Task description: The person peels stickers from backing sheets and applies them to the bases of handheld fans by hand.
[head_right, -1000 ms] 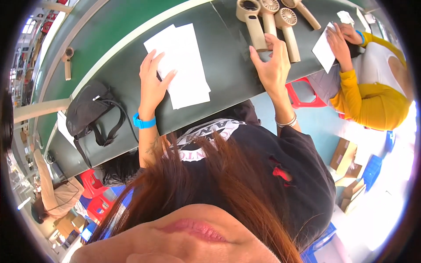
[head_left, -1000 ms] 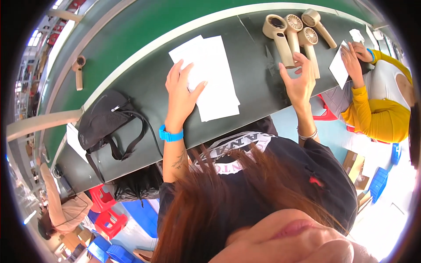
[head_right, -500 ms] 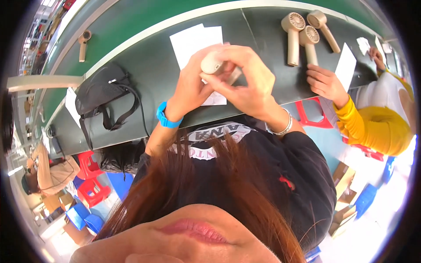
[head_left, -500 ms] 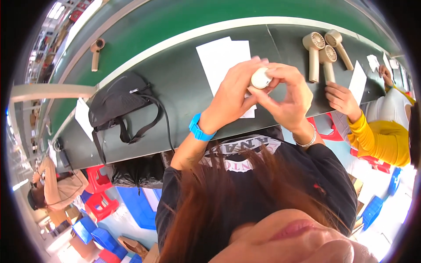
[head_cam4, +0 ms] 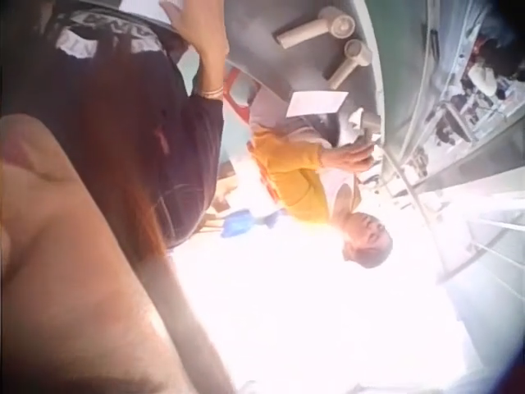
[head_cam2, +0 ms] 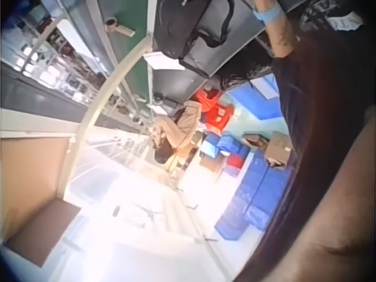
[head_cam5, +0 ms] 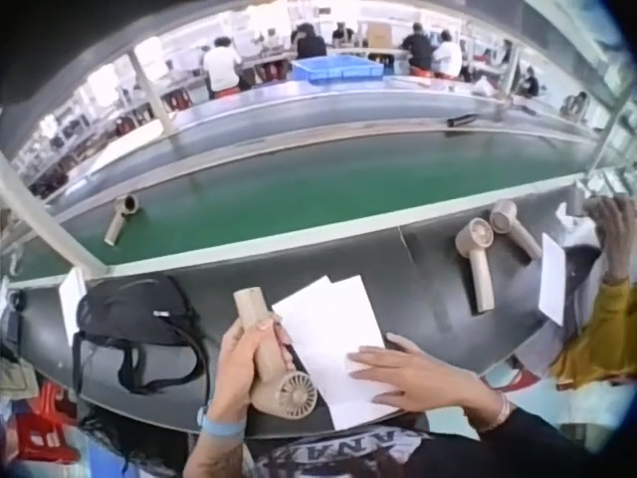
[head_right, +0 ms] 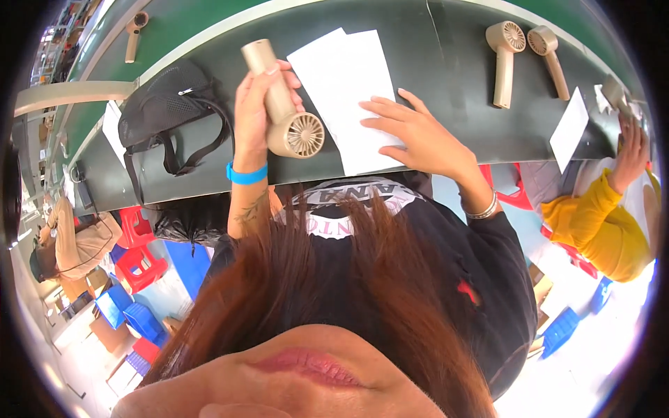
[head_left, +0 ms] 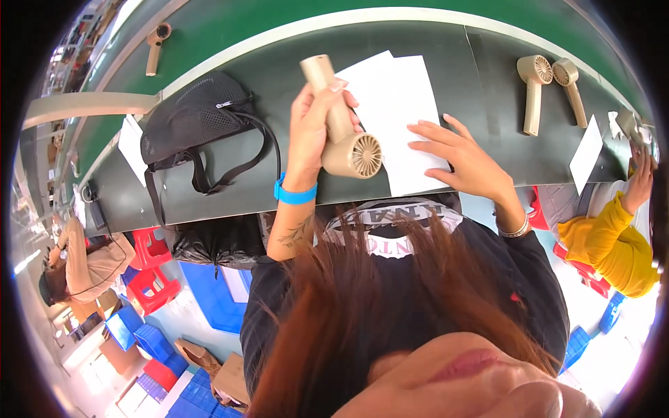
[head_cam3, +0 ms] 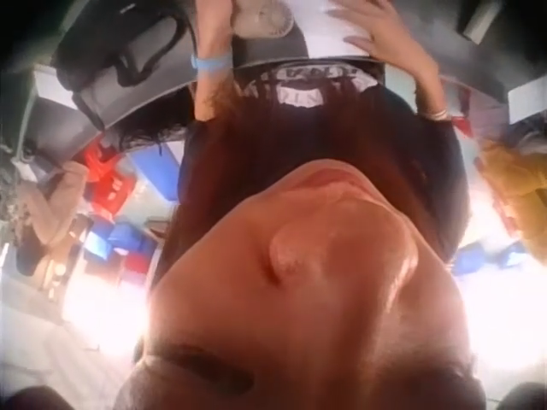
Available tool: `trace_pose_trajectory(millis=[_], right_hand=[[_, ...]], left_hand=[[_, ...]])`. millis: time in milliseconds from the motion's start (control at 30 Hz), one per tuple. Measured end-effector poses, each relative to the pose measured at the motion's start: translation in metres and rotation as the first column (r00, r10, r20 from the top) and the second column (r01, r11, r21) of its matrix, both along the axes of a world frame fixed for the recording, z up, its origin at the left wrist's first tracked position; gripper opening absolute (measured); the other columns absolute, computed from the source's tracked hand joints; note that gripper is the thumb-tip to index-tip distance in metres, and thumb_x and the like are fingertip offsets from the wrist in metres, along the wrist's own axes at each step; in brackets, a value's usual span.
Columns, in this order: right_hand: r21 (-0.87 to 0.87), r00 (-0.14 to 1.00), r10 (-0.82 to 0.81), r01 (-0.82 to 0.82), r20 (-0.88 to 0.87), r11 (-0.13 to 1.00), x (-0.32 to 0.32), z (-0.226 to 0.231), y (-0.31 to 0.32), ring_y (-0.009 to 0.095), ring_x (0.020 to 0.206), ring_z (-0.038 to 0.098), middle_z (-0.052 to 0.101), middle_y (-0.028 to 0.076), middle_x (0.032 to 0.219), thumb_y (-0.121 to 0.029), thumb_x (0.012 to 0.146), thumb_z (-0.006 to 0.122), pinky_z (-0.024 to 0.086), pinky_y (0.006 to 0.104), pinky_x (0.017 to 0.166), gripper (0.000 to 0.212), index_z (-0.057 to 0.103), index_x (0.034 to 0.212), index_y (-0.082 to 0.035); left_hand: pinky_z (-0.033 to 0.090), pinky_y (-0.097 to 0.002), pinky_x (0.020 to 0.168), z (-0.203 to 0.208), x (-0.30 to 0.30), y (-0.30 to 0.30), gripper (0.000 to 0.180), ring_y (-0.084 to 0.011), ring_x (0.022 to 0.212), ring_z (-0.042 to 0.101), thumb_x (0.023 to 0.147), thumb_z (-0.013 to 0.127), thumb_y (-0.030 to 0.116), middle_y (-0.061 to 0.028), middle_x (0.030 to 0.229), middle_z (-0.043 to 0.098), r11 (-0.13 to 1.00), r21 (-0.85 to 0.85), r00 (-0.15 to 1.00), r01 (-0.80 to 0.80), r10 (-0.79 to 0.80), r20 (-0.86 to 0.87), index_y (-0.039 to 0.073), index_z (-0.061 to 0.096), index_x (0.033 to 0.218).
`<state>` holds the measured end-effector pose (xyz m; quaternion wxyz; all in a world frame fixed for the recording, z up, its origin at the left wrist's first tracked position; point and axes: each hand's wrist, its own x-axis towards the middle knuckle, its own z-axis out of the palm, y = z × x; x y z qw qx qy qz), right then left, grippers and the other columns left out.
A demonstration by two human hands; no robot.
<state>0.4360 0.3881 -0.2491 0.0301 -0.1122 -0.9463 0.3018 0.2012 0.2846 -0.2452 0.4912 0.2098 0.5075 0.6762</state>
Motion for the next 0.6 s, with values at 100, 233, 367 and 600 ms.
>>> trace_pose_trajectory(millis=[100,233,367,600], right_hand=[[-0.076,0.988,-0.13,0.123,-0.087,0.989,-0.001,0.0,0.012,0.027,0.122,0.047,0.053,0.009,0.129,-0.006,0.077,0.064,0.033,0.0415,0.103,0.035,0.061,0.112,-0.009],[-0.18,0.853,-0.458,0.424,-0.25,0.888,-0.031,-0.003,0.043,0.024,0.086,0.061,0.063,0.009,0.102,-0.001,0.079,0.061,0.048,0.0324,0.074,0.024,0.062,0.103,-0.003],[-0.092,0.841,-0.464,0.457,-0.278,0.885,-0.052,-0.022,0.061,0.022,0.073,0.058,0.059,0.01,0.088,-0.001,0.08,0.062,0.047,0.0317,0.065,0.016,0.061,0.096,-0.001],[-0.051,0.839,-0.459,0.466,-0.291,0.883,-0.06,-0.034,0.066,0.02,0.067,0.054,0.054,0.01,0.084,-0.001,0.08,0.062,0.045,0.029,0.064,0.014,0.056,0.093,-0.001]], left_hand=[[0.052,-0.0279,0.053,-0.01,0.006,0.009,0.028,-0.0145,0.059,0.06,0.087,0.058,0.025,-0.0127,0.084,0.062,0.996,-0.029,0.995,0.086,-0.085,0.046,0.0,0.052,0.1],[0.052,-0.0274,0.054,-0.012,0.016,0.026,0.032,-0.015,0.059,0.06,0.086,0.059,0.026,-0.0123,0.097,0.063,0.982,-0.059,0.981,0.179,-0.174,0.09,0.0,0.05,0.104],[0.052,-0.0273,0.057,-0.011,0.023,0.047,0.034,-0.0148,0.061,0.059,0.088,0.054,0.025,-0.0125,0.107,0.063,0.983,-0.083,0.983,0.166,-0.158,0.099,-0.003,0.053,0.106],[0.052,-0.0267,0.056,-0.024,0.021,0.057,0.038,-0.0136,0.06,0.059,0.088,0.053,0.027,-0.0087,0.097,0.063,0.972,-0.151,0.977,0.178,-0.156,0.147,-0.002,0.059,0.111]])
